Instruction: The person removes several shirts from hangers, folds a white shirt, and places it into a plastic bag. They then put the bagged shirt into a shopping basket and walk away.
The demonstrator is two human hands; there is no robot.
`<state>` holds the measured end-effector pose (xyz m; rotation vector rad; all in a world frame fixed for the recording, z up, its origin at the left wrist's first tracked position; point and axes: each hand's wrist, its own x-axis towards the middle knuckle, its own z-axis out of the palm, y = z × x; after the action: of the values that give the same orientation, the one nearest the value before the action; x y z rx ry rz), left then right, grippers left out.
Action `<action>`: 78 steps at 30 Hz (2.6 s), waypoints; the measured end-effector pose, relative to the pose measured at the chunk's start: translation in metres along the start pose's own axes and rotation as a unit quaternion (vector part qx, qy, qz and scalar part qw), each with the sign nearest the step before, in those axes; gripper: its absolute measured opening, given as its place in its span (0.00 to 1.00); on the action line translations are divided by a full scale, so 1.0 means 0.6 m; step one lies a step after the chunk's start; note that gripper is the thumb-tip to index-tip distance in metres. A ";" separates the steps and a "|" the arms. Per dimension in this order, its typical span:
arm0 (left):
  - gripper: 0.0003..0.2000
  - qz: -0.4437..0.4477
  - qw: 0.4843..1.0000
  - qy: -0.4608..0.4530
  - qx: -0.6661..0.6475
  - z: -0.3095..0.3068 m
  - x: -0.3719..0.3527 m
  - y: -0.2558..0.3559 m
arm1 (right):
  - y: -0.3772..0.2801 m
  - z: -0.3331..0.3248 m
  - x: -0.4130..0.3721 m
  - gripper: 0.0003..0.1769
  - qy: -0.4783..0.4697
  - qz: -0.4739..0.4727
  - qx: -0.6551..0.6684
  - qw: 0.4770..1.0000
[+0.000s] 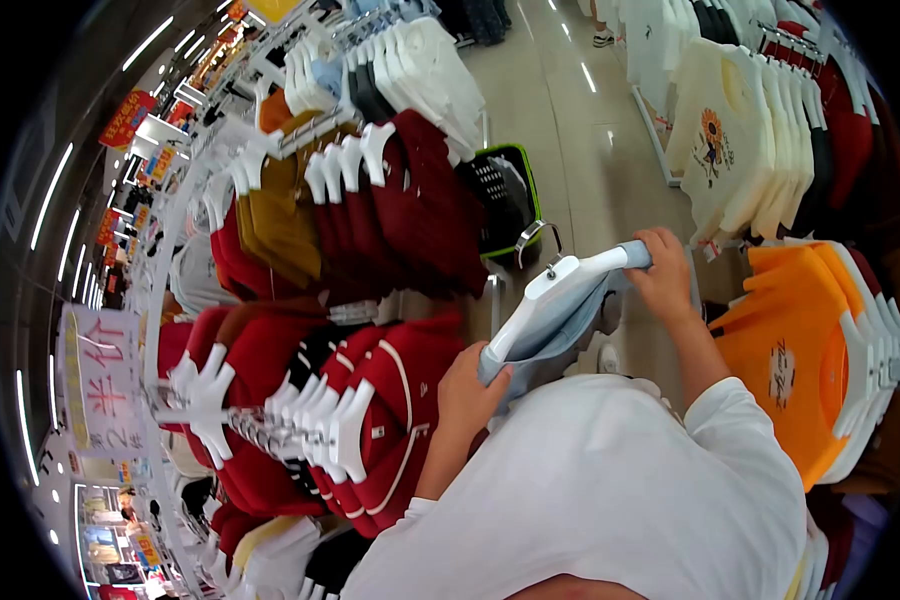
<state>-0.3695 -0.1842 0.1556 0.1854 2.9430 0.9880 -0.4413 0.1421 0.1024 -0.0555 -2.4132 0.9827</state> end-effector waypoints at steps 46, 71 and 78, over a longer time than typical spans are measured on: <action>0.19 0.062 0.998 -0.018 -0.015 0.084 0.933 0.004 | 0.320 0.314 0.681 0.24 -0.099 0.158 -0.047 0.981; 0.20 -0.004 1.000 0.008 0.001 0.200 1.384 0.154 | 0.575 0.406 1.175 0.28 -0.153 0.107 -0.049 0.981; 0.22 0.014 0.999 -0.050 -0.002 0.224 1.507 0.126 | 0.604 0.438 1.227 0.27 -0.153 0.156 -0.077 0.973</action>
<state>-1.2497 0.0671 0.1013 0.2691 2.8560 0.9580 -1.2584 0.4095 0.0436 -0.3750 -2.8222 0.9958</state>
